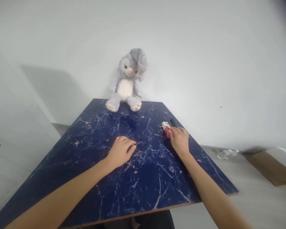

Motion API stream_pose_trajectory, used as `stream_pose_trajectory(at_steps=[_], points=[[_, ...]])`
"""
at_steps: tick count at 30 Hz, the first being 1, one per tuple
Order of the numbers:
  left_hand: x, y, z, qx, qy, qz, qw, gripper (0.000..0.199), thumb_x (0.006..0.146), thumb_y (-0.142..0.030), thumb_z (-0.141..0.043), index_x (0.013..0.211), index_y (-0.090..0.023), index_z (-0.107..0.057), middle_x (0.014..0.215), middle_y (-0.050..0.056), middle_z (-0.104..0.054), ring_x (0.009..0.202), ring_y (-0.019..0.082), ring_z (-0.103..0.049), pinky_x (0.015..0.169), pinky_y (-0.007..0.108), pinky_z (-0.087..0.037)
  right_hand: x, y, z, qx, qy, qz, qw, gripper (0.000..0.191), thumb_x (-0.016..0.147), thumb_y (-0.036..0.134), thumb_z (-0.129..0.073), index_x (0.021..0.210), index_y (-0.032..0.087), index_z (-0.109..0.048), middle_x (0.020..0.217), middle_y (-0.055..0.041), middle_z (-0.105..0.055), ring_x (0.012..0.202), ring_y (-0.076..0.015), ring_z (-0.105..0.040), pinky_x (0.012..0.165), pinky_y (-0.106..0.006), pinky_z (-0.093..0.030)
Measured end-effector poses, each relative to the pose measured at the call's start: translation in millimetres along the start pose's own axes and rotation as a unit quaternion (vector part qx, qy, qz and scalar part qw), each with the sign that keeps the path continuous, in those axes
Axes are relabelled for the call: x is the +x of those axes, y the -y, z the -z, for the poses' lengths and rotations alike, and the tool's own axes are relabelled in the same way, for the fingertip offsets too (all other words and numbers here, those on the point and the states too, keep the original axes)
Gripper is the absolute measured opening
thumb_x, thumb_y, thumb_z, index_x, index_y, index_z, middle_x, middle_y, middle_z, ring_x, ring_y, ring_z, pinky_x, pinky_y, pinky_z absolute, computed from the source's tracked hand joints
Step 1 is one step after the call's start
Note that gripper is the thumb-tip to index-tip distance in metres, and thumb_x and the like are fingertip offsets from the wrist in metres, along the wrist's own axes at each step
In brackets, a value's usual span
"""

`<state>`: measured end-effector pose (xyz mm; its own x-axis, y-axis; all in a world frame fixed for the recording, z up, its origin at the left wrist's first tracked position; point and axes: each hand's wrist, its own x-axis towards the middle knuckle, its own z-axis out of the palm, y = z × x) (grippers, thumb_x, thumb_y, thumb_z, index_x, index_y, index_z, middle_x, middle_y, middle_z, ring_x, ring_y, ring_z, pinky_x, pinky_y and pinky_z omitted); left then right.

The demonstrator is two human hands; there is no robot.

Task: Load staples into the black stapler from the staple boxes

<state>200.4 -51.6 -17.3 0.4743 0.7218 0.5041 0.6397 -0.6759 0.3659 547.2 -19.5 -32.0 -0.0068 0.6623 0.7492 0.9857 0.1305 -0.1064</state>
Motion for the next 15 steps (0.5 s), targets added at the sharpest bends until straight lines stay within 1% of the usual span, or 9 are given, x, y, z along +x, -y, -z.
stream_pose_trajectory(at_steps=[2,3,4,5,7,9,11,13,15], points=[[0.3,1.1,1.0,-0.03,-0.018,0.034,0.999,0.022,0.097,-0.03,-0.051,0.095,-0.023,-0.073,0.091,0.003,-0.076,0.091,0.022,-0.064,0.091,0.042,-0.043,3.8,13.5,5.9,0.024,-0.041,0.006,0.999,0.032,0.102,0.033,-0.047,0.113,0.017,-0.072,0.115,-0.0108,-0.073,0.111,-0.0296,-0.059,0.101,-0.05,-0.045],[0.8,0.9,0.8,-0.054,-0.034,0.064,0.996,0.023,0.096,-0.031,-0.051,0.091,-0.023,-0.073,0.088,0.003,-0.075,0.087,0.022,-0.065,0.088,0.04,-0.045,5.3,25.8,8.1,0.045,-0.055,0.022,0.997,0.03,0.102,0.032,-0.047,0.116,0.018,-0.071,0.116,-0.0104,-0.073,0.11,-0.0279,-0.061,0.101,-0.049,-0.047],[1.2,0.4,0.1,-0.087,-0.048,0.099,0.99,0.024,0.096,-0.033,-0.051,0.088,-0.023,-0.072,0.084,0.003,-0.075,0.081,0.02,-0.065,0.084,0.038,-0.047,6.0,41.6,9.3,0.068,-0.06,0.042,0.995,0.029,0.102,0.03,-0.049,0.12,0.02,-0.069,0.118,-0.0096,-0.072,0.11,-0.0263,-0.063,0.101,-0.046,-0.048],[1.6,-0.1,-0.9,-0.134,-0.055,0.138,0.98,0.026,0.096,-0.035,-0.051,0.088,-0.022,-0.072,0.083,0.003,-0.074,0.076,0.019,-0.065,0.079,0.035,-0.049,5.7,60.5,9.2,0.095,-0.046,0.073,0.992,0.029,0.102,0.028,-0.049,0.124,0.022,-0.068,0.119,-0.0082,-0.072,0.111,-0.0244,-0.064,0.101,-0.044,-0.05],[2.6,-0.6,-3.7,-0.263,-0.044,0.218,0.939,0.032,0.097,-0.042,-0.047,0.095,-0.021,-0.071,0.084,0.004,-0.074,0.069,0.017,-0.066,0.066,0.031,-0.052,2.0,103.1,5.4,0.165,0.002,0.162,0.973,0.03,0.101,0.026,-0.051,0.127,0.025,-0.066,0.123,-0.0077,-0.07,0.112,-0.022,-0.065,0.101,-0.039,-0.053],[4.3,0.9,-6.4,-0.392,-0.028,0.284,0.874,0.041,0.098,-0.049,-0.041,0.105,-0.019,-0.068,0.089,0.007,-0.073,0.066,0.017,-0.067,0.054,0.027,-0.052,-4.4,143.2,-1.0,0.235,0.041,0.231,0.943,0.033,0.1,0.025,-0.054,0.132,0.021,-0.062,0.128,-0.0102,-0.067,0.115,-0.0223,-0.065,0.101,-0.038,-0.055],[6.6,4.5,-7.6,-0.472,-0.041,0.329,0.817,0.045,0.098,-0.052,-0.04,0.111,-0.017,-0.065,0.092,0.008,-0.071,0.067,0.018,-0.067,0.049,0.027,-0.054,-11.0,171.7,-6.2,0.288,0.064,0.258,0.92,0.033,0.098,0.022,-0.055,0.131,0.022,-0.062,0.127,-0.0098,-0.068,0.117,-0.0243,-0.063,0.102,-0.042,-0.055],[8.4,8.9,-6.7,-0.503,-0.057,0.347,0.79,0.039,0.096,-0.049,-0.047,0.112,-0.017,-0.063,0.094,0.008,-0.07,0.07,0.018,-0.068,0.051,0.027,-0.056,-15.6,184.8,-8.0,0.341,0.079,0.266,0.898,0.032,0.096,0.015,-0.055,0.126,0.024,-0.065,0.123,-0.0078,-0.069,0.117,-0.0241,-0.063,0.101,-0.044,-0.056],[9.2,11.6,-4.7,-0.514,-0.047,0.34,0.786,0.032,0.094,-0.043,-0.053,0.113,-0.018,-0.062,0.094,0.007,-0.069,0.074,0.018,-0.068,0.055,0.028,-0.058,-17.2,185.2,-6.2,0.372,0.076,0.247,0.891,0.037,0.093,0.012,-0.055,0.126,0.027,-0.064,0.123,-0.0065,-0.068,0.115,-0.0233,-0.064,0.098,-0.044,-0.057]])
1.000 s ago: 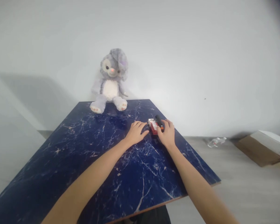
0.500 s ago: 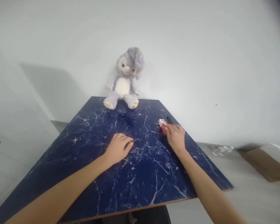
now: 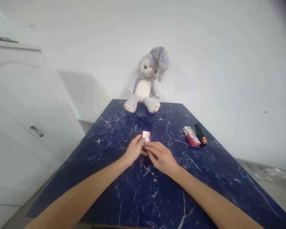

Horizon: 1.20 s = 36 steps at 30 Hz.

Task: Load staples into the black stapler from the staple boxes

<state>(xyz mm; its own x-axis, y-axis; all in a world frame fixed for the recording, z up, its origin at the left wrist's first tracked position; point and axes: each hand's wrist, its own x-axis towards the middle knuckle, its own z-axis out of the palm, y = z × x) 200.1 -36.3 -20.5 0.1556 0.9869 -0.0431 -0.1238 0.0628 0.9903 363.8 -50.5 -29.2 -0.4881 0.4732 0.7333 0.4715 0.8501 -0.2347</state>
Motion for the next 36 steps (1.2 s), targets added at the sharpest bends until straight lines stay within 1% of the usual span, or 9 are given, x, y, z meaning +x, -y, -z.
stream_pose_trajectory(at_steps=[3,6,9,17,22,26,28,33,36], points=[[-3.1,-3.2,-0.7,0.04,0.06,-0.022,0.997,0.033,0.095,-0.042,-0.053,0.116,-0.018,-0.063,0.094,0.007,-0.07,0.074,0.017,-0.067,0.06,0.028,-0.058,-2.5,-2.9,12.1,-0.038,-0.032,-0.067,0.997,0.049,0.089,0.018,-0.06,0.137,0.027,-0.055,0.14,-0.0112,-0.057,0.124,-0.0296,-0.058,0.101,-0.053,-0.054],[-11.0,-7.8,-6.3,0.138,0.094,-0.087,0.982,0.034,0.096,-0.042,-0.051,0.118,-0.02,-0.067,0.098,0.006,-0.071,0.082,0.019,-0.067,0.069,0.03,-0.056,-3.6,-7.0,23.6,-0.066,-0.011,-0.091,0.994,0.065,0.085,0.026,-0.064,0.147,0.024,-0.044,0.148,-0.0146,-0.048,0.131,-0.0347,-0.051,0.103,-0.057,-0.051],[-17.9,-12.4,-11.2,0.199,0.086,-0.124,0.968,0.033,0.098,-0.039,-0.048,0.118,-0.023,-0.069,0.096,0.003,-0.072,0.087,0.02,-0.066,0.077,0.03,-0.053,-5.6,-8.6,27.5,-0.053,0.001,-0.078,0.996,0.071,0.084,0.026,-0.062,0.151,0.023,-0.037,0.141,-0.0134,-0.055,0.126,-0.0315,-0.056,0.103,-0.052,-0.053],[-19.0,-8.2,-12.9,0.196,0.071,-0.104,0.973,0.037,0.1,-0.042,-0.046,0.123,-0.022,-0.065,0.092,0.003,-0.073,0.081,0.019,-0.067,0.077,0.032,-0.052,-4.5,-8.1,27.8,-0.087,-0.016,-0.104,0.991,0.072,0.084,0.03,-0.062,0.15,0.02,-0.037,0.139,-0.0138,-0.056,0.126,-0.0302,-0.055,0.106,-0.047,-0.05],[-16.4,-0.4,-10.4,0.151,0.094,-0.057,0.982,0.043,0.101,-0.048,-0.041,0.127,-0.02,-0.059,0.105,0.009,-0.074,0.077,0.019,-0.07,0.073,0.034,-0.055,-0.2,-62.1,74.3,-0.207,-0.055,-0.218,0.952,0.068,0.083,0.034,-0.058,0.147,0.014,-0.043,0.136,-0.0173,-0.055,0.126,-0.0351,-0.05,0.109,-0.052,-0.041],[-15.2,-0.2,-8.6,0.174,0.1,-0.059,0.978,0.039,0.101,-0.048,-0.042,0.122,-0.021,-0.061,0.105,0.008,-0.075,0.077,0.018,-0.069,0.075,0.034,-0.055,-23.1,-113.6,126.1,-0.319,-0.003,-0.254,0.913,0.064,0.079,0.038,-0.061,0.138,0.013,-0.053,0.126,-0.0166,-0.062,0.133,-0.0424,-0.037,0.113,-0.062,-0.025],[-15.2,-1.1,-8.3,0.184,0.102,-0.06,0.976,0.039,0.1,-0.049,-0.042,0.12,-0.022,-0.062,0.105,0.007,-0.075,0.077,0.018,-0.069,0.076,0.035,-0.055,-38.7,-129.2,141.0,-0.326,0.035,-0.265,0.907,0.06,0.08,0.036,-0.059,0.135,0.015,-0.057,0.131,-0.0147,-0.06,0.135,-0.0417,-0.033,0.112,-0.06,-0.027],[-14.6,-2.2,-8.3,0.146,0.103,-0.068,0.982,0.051,0.101,-0.056,-0.033,0.12,-0.019,-0.062,0.106,0.01,-0.074,0.076,0.019,-0.069,0.074,0.035,-0.055,-57.2,-142.3,144.3,-0.313,0.067,-0.331,0.888,0.047,0.085,0.036,-0.053,0.129,0.024,-0.065,0.147,-0.0123,-0.045,0.137,-0.0396,-0.034,0.11,-0.059,-0.031],[-13.9,-1.9,-7.9,0.125,0.097,-0.07,0.985,0.054,0.101,-0.058,-0.031,0.121,-0.018,-0.062,0.107,0.01,-0.073,0.074,0.018,-0.068,0.073,0.034,-0.054,-54.3,-141.6,140.7,-0.311,0.031,-0.401,0.861,0.06,0.089,0.052,-0.052,0.141,0.023,-0.054,0.15,-0.0167,-0.039,0.134,-0.0404,-0.039,0.108,-0.058,-0.035]])
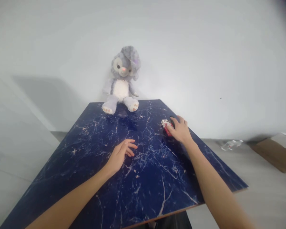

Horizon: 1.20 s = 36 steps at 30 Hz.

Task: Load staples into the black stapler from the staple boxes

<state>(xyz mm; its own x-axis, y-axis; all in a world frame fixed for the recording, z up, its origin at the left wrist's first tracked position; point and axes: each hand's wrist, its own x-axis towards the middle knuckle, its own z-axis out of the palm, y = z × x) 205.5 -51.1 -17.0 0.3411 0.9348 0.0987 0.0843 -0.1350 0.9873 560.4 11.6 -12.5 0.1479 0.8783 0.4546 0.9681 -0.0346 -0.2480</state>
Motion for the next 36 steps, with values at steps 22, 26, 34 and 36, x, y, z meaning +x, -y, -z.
stream_pose_trajectory(at_steps=[22,26,34,36], points=[[-14.1,2.5,56.8,0.179,-0.059,-0.13,0.973,0.052,0.104,-0.05,-0.024,0.132,-0.023,-0.058,0.12,0.008,-0.069,0.087,0.019,-0.068,0.086,0.038,-0.054,-6.4,120.8,-36.0,0.111,0.069,-0.026,0.991,0.081,0.083,0.047,-0.059,0.153,0.016,-0.033,0.125,-0.0203,-0.062,0.109,-0.0351,-0.064,0.093,-0.044,-0.047],[-17.0,10.8,136.2,0.42,-0.116,-0.172,0.884,0.043,0.101,-0.045,-0.038,0.128,-0.022,-0.061,0.127,0.01,-0.067,0.118,0.027,-0.06,0.106,0.048,-0.043,-6.4,189.5,-54.6,0.152,0.109,0.035,0.982,0.082,0.082,0.047,-0.061,0.154,0.019,-0.032,0.13,-0.0182,-0.06,0.113,-0.0332,-0.061,0.096,-0.043,-0.046],[-15.0,24.2,195.1,0.492,-0.288,-0.021,0.822,0.038,0.101,-0.037,-0.038,0.121,-0.018,-0.064,0.119,0.012,-0.071,0.109,0.028,-0.065,0.101,0.045,-0.045,-20.2,376.8,-95.7,0.215,0.143,0.059,0.964,0.091,0.085,0.057,-0.059,0.156,0.011,-0.025,0.13,-0.0255,-0.055,0.119,-0.04,-0.055,0.103,-0.051,-0.039],[-14.1,27.8,194.8,0.493,-0.297,0.001,0.818,0.039,0.102,-0.037,-0.036,0.124,-0.019,-0.063,0.12,0.012,-0.071,0.106,0.028,-0.066,0.099,0.044,-0.047,-23.9,402.1,-102.5,0.251,0.154,0.055,0.954,0.085,0.092,0.06,-0.048,0.156,0.009,-0.025,0.131,-0.0278,-0.054,0.122,-0.0401,-0.054,0.104,-0.052,-0.038]])
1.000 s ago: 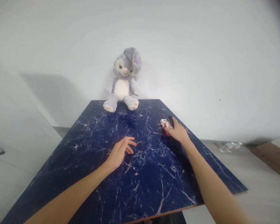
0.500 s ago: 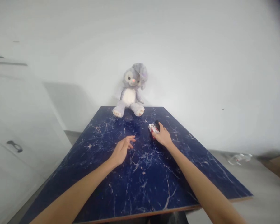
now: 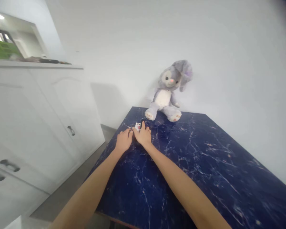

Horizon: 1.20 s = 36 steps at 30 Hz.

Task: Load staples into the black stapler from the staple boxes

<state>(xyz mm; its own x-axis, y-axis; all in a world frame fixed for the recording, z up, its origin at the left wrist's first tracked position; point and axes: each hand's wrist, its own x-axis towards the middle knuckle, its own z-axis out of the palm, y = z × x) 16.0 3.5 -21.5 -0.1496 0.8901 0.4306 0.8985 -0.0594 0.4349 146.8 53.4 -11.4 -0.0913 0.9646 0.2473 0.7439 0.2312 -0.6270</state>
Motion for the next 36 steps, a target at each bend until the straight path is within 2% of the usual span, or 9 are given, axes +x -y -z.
stream_pose_trajectory(at_steps=[3,6,11,14,16,23,27,31,36], points=[[0.4,3.0,-4.6,0.008,-0.002,0.035,0.999,0.04,0.102,-0.038,-0.037,0.128,-0.018,-0.059,0.121,0.013,-0.07,0.108,0.028,-0.065,0.098,0.042,-0.047,3.3,1.1,-15.2,0.069,-0.007,0.023,0.997,0.068,0.099,0.05,-0.035,0.154,0.008,-0.03,0.133,-0.0269,-0.055,0.124,-0.0367,-0.054,0.106,-0.051,-0.037],[1.3,5.9,-7.5,0.011,0.001,0.05,0.999,0.04,0.098,-0.038,-0.048,0.131,-0.018,-0.058,0.12,0.013,-0.07,0.109,0.03,-0.064,0.099,0.043,-0.047,10.3,-17.3,-19.6,0.126,-0.028,0.032,0.991,0.058,0.098,0.035,-0.036,0.149,0.009,-0.037,0.134,-0.0211,-0.058,0.123,-0.0314,-0.057,0.107,-0.045,-0.041],[2.4,11.6,-10.9,0.005,-0.028,-0.006,1.0,0.05,0.091,-0.027,-0.058,0.14,-0.019,-0.053,0.131,0.014,-0.063,0.119,0.031,-0.059,0.106,0.046,-0.044,37.7,-43.1,-14.7,0.134,-0.03,0.028,0.99,0.066,0.085,0.016,-0.045,0.15,0.011,-0.035,0.139,-0.0148,-0.057,0.128,-0.026,-0.055,0.111,-0.04,-0.04],[3.7,16.7,-13.2,-0.006,-0.025,-0.063,0.998,0.047,0.092,-0.018,-0.054,0.138,-0.023,-0.058,0.138,0.01,-0.059,0.124,0.027,-0.056,0.11,0.045,-0.041,56.7,-48.8,-8.8,0.101,0.02,0.085,0.991,0.072,0.081,0.014,-0.052,0.151,0.017,-0.036,0.137,-0.0106,-0.06,0.128,-0.026,-0.056,0.112,-0.041,-0.04],[5.0,19.4,-14.6,-0.014,-0.021,-0.066,0.998,0.042,0.093,-0.02,-0.054,0.134,-0.023,-0.062,0.14,0.01,-0.058,0.126,0.027,-0.055,0.112,0.046,-0.04,64.3,-51.0,-5.7,0.086,0.048,0.102,0.99,0.068,0.081,0.015,-0.054,0.147,0.02,-0.043,0.128,-0.0092,-0.066,0.121,-0.0269,-0.061,0.108,-0.042,-0.044],[6.7,19.0,-14.7,-0.018,-0.042,-0.044,0.998,0.043,0.087,-0.037,-0.068,0.127,-0.021,-0.065,0.141,0.012,-0.057,0.129,0.03,-0.054,0.113,0.048,-0.04,63.5,-54.6,-5.6,0.098,0.026,0.116,0.988,0.05,0.079,0.016,-0.059,0.13,0.019,-0.059,0.112,-0.0085,-0.072,0.11,-0.0262,-0.064,0.102,-0.038,-0.047],[6.0,17.6,-10.2,0.004,-0.067,-0.061,0.996,0.024,0.086,-0.032,-0.068,0.109,-0.024,-0.072,0.139,0.008,-0.059,0.128,0.03,-0.053,0.112,0.049,-0.041,66.8,-57.3,-5.9,0.115,0.031,0.125,0.985,0.042,0.077,0.018,-0.063,0.119,0.02,-0.065,0.105,-0.006,-0.073,0.1,-0.0231,-0.068,0.096,-0.034,-0.05],[4.7,17.9,-6.4,0.035,-0.073,-0.095,0.992,0.02,0.087,-0.03,-0.067,0.105,-0.025,-0.074,0.139,0.007,-0.059,0.125,0.03,-0.053,0.111,0.049,-0.042,72.8,-70.8,-2.1,0.144,0.03,0.089,0.985,0.041,0.078,0.016,-0.062,0.119,0.022,-0.065,0.102,-0.0022,-0.075,0.095,-0.0175,-0.07,0.093,-0.027,-0.051],[-4.0,6.9,-9.4,0.078,-0.089,-0.108,0.987,0.025,0.09,-0.027,-0.06,0.111,-0.023,-0.073,0.139,0.008,-0.059,0.126,0.032,-0.052,0.111,0.049,-0.043,74.1,-84.0,2.7,0.159,-0.055,-0.02,0.986,0.04,0.092,0.015,-0.038,0.125,0.016,-0.059,0.116,-0.0104,-0.072,0.107,-0.0176,-0.068,0.101,-0.031,-0.047]])
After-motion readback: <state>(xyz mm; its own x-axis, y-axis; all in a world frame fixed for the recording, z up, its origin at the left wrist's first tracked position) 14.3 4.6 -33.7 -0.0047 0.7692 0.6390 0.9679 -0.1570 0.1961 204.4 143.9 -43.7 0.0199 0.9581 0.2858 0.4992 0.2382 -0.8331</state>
